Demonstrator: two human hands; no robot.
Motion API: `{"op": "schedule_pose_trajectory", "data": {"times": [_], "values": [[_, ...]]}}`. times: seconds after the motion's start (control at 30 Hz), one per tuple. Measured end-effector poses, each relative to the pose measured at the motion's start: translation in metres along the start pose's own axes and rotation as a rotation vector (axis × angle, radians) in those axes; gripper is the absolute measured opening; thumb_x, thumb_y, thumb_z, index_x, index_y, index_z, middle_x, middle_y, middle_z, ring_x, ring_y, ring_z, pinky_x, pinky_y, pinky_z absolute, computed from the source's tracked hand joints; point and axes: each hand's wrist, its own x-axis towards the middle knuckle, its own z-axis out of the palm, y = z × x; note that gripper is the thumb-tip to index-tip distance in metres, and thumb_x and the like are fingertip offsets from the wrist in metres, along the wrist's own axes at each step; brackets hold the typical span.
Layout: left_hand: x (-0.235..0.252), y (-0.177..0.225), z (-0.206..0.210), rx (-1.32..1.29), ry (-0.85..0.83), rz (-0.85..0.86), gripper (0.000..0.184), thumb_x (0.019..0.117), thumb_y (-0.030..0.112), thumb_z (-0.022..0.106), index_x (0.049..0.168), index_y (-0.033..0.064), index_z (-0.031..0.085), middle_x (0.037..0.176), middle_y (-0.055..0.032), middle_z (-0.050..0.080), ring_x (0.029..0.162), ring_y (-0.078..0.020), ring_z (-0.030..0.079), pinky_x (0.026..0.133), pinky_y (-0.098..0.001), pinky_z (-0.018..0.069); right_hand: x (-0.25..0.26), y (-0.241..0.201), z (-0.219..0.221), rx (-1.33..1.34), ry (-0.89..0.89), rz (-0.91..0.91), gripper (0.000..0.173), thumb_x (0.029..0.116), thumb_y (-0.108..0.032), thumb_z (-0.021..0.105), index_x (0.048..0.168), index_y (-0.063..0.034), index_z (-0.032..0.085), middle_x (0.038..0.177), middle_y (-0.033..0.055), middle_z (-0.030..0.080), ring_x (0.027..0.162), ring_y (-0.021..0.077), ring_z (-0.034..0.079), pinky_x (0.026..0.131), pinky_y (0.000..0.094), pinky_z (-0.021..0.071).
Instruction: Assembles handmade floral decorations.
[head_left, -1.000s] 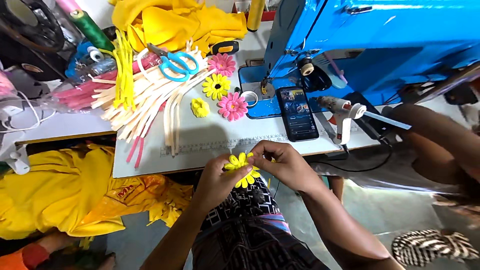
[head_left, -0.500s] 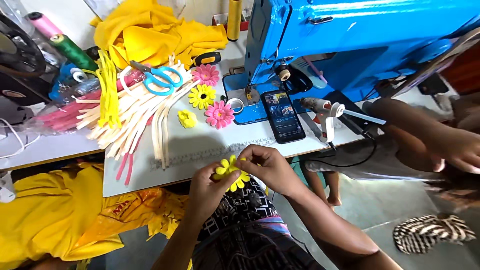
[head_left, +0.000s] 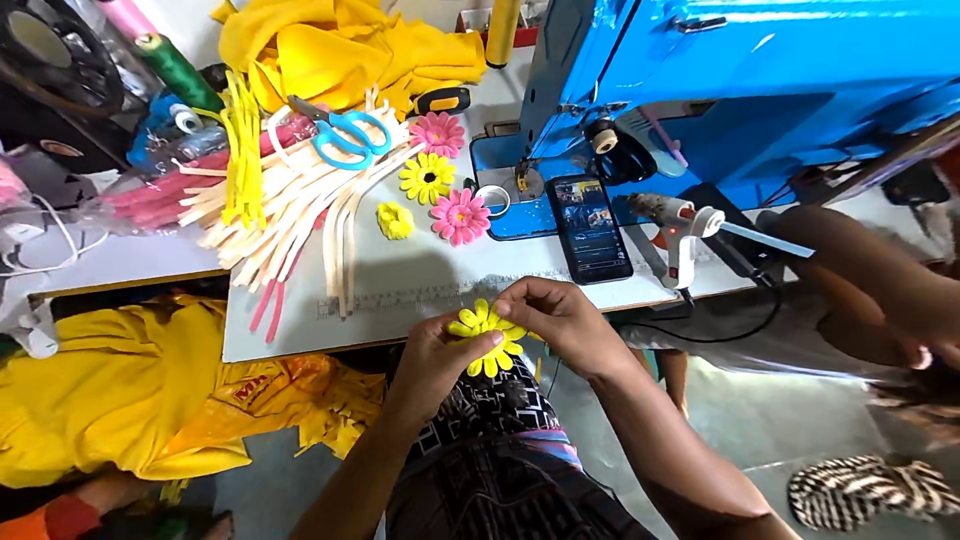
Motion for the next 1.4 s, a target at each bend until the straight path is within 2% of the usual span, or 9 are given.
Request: {"op": "schedule_pose_trajectory", "data": {"times": [0.17, 0.53, 0.63, 0.73, 0.77, 0.93, 1.03, 1.3, 1.4], "values": [[0.001, -0.003, -0.001, 0.082, 0.073, 0.079, 0.001, 0.0895, 0.006, 0.074, 0.09, 0.006, 0.074, 0.082, 0.0016, 0.073, 0.077, -0.004, 0.07, 0.075, -0.0226, 0.0597, 0.002, 0.004, 0.01, -0.013, 0.026, -0.038, 0.01, 0.0959, -0.011, 0.064, 0.086, -0.0119, 0.067, 0.07, -0.0082, 0.06, 0.063, -0.0011, 0.055, 0.06, 0.0162, 0.0461], [0.004, -0.014, -0.012, 0.213, 0.088, 0.17, 0.003, 0.0896, 0.009, 0.075, 0.088, 0.0071, 0.075, 0.079, 0.0032, 0.073, 0.075, -0.0015, 0.069, 0.072, -0.0212, 0.0594, -0.004, 0.01, 0.021, -0.167, 0.074, -0.219, 0.014, 0.0934, -0.013, 0.065, 0.08, -0.011, 0.067, 0.082, -0.0069, 0.063, 0.074, -0.0033, 0.058, 0.066, 0.0135, 0.0481], [0.004, -0.013, -0.014, 0.196, 0.065, 0.147, 0.004, 0.0904, 0.01, 0.074, 0.088, 0.0069, 0.075, 0.079, 0.0032, 0.073, 0.075, -0.0017, 0.069, 0.073, -0.0215, 0.0591, -0.003, 0.007, 0.015, -0.303, 0.03, -0.26, 0.016, 0.097, -0.02, 0.064, 0.087, -0.009, 0.07, 0.087, -0.0056, 0.066, 0.082, -0.0038, 0.059, 0.072, 0.0137, 0.0475], [0.002, -0.009, -0.015, 0.177, 0.004, 0.102, 0.003, 0.0901, 0.01, 0.075, 0.09, 0.0068, 0.076, 0.081, 0.0027, 0.074, 0.076, -0.002, 0.07, 0.074, -0.0221, 0.0597, 0.005, -0.001, 0.006, -0.329, -0.062, -0.192, 0.02, 0.0978, -0.026, 0.065, 0.104, -0.0091, 0.073, 0.097, -0.0026, 0.066, 0.083, 0.0012, 0.06, 0.07, 0.019, 0.0502], [0.002, -0.008, -0.015, 0.177, -0.018, 0.089, 0.003, 0.0899, 0.01, 0.075, 0.09, 0.0065, 0.076, 0.081, 0.0024, 0.074, 0.076, -0.0025, 0.07, 0.074, -0.0225, 0.0599, 0.009, -0.002, 0.004, -0.32, -0.085, -0.18, 0.019, 0.0967, -0.026, 0.067, 0.104, -0.0096, 0.073, 0.1, -0.0016, 0.066, 0.086, 0.0031, 0.061, 0.07, 0.0206, 0.0496], [0.002, -0.004, -0.013, 0.219, 0.008, 0.102, 0.003, 0.0895, 0.01, 0.076, 0.088, 0.007, 0.076, 0.079, 0.0032, 0.073, 0.074, -0.0013, 0.069, 0.072, -0.0213, 0.0593, 0.016, -0.003, 0.011, -0.28, -0.073, -0.194, 0.018, 0.0922, -0.017, 0.069, 0.077, -0.0099, 0.063, 0.11, 0.001, 0.065, 0.092, 0.0016, 0.06, 0.072, 0.0174, 0.0491], [0.003, -0.008, -0.012, 0.257, 0.049, 0.132, 0.006, 0.0891, 0.012, 0.076, 0.085, 0.0083, 0.075, 0.076, 0.0048, 0.071, 0.071, 0.0006, 0.067, 0.069, -0.02, 0.0572, 0.009, 0.002, 0.022, -0.245, 0.009, -0.208, 0.02, 0.0925, -0.016, 0.067, 0.075, -0.01, 0.061, 0.112, 0.0015, 0.064, 0.09, 0.0011, 0.06, 0.073, 0.0174, 0.0501], [0.006, -0.019, -0.012, 0.28, 0.056, 0.182, 0.007, 0.0898, 0.011, 0.074, 0.084, 0.0074, 0.073, 0.076, 0.0042, 0.071, 0.071, 0.0003, 0.067, 0.068, -0.0201, 0.0571, 0.002, 0.005, 0.03, -0.354, 0.111, -0.278, 0.027, 0.0916, -0.016, 0.065, 0.067, -0.0097, 0.057, 0.113, 0.0037, 0.067, 0.103, 0.0052, 0.061, 0.082, 0.0227, 0.0496], [0.007, -0.013, -0.014, 0.281, 0.027, 0.124, 0.006, 0.0902, 0.013, 0.075, 0.089, 0.0065, 0.075, 0.08, 0.0039, 0.072, 0.076, 0.0003, 0.068, 0.073, -0.0207, 0.0579, 0.006, 0.003, 0.023, -0.393, 0.068, -0.246, 0.023, 0.0942, -0.022, 0.066, 0.076, -0.009, 0.065, 0.116, 0.004, 0.067, 0.105, 0.0061, 0.061, 0.082, 0.0242, 0.0495]]}}
